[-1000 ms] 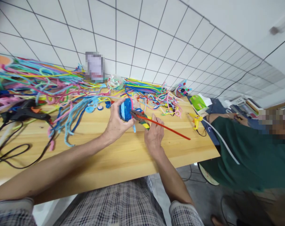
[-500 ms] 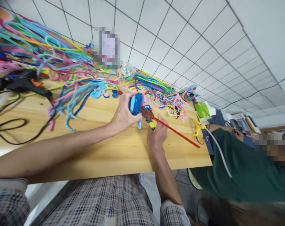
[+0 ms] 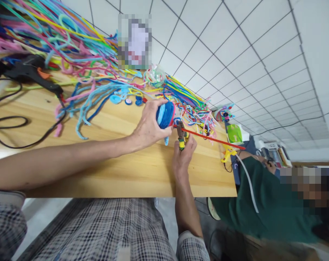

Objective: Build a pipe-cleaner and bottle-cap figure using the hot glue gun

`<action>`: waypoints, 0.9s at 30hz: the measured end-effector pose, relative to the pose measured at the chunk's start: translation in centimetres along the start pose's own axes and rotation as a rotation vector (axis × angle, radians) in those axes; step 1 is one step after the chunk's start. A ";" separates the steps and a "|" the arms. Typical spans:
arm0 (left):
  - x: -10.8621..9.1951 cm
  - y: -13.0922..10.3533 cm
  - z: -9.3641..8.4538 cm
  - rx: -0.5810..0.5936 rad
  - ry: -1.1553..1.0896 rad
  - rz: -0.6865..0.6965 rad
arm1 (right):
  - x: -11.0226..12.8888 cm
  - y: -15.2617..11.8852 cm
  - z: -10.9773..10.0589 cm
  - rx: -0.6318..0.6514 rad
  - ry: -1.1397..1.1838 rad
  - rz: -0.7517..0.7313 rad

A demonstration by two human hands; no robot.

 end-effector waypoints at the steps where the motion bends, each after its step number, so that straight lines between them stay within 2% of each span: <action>1: -0.1 0.0 -0.1 -0.004 0.003 0.002 | 0.1 0.0 0.0 -0.005 -0.008 -0.008; 11: -0.9 -0.6 -0.4 0.003 0.012 0.081 | 1.4 -0.6 0.2 -0.045 -0.116 -0.031; 20: -1.5 -1.5 -1.2 -0.059 0.038 0.216 | 2.0 -0.9 -0.3 -0.080 -0.163 -0.010; 24: -1.3 -1.9 -1.0 -0.049 0.007 0.215 | 2.4 -1.1 -0.4 -0.127 -0.154 -0.043; 27: -1.1 -2.1 -0.7 -0.031 -0.011 0.199 | 2.4 -1.0 -0.3 -0.108 -0.140 -0.024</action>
Point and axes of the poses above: each hand's wrist, its own y-axis towards the middle knuckle, its own z-axis out of the palm, x = y × z, the point moved 9 cm from there along y, towards the middle knuckle, and after that the axes turned 5 degrees about -z, right-handed, at the moved point
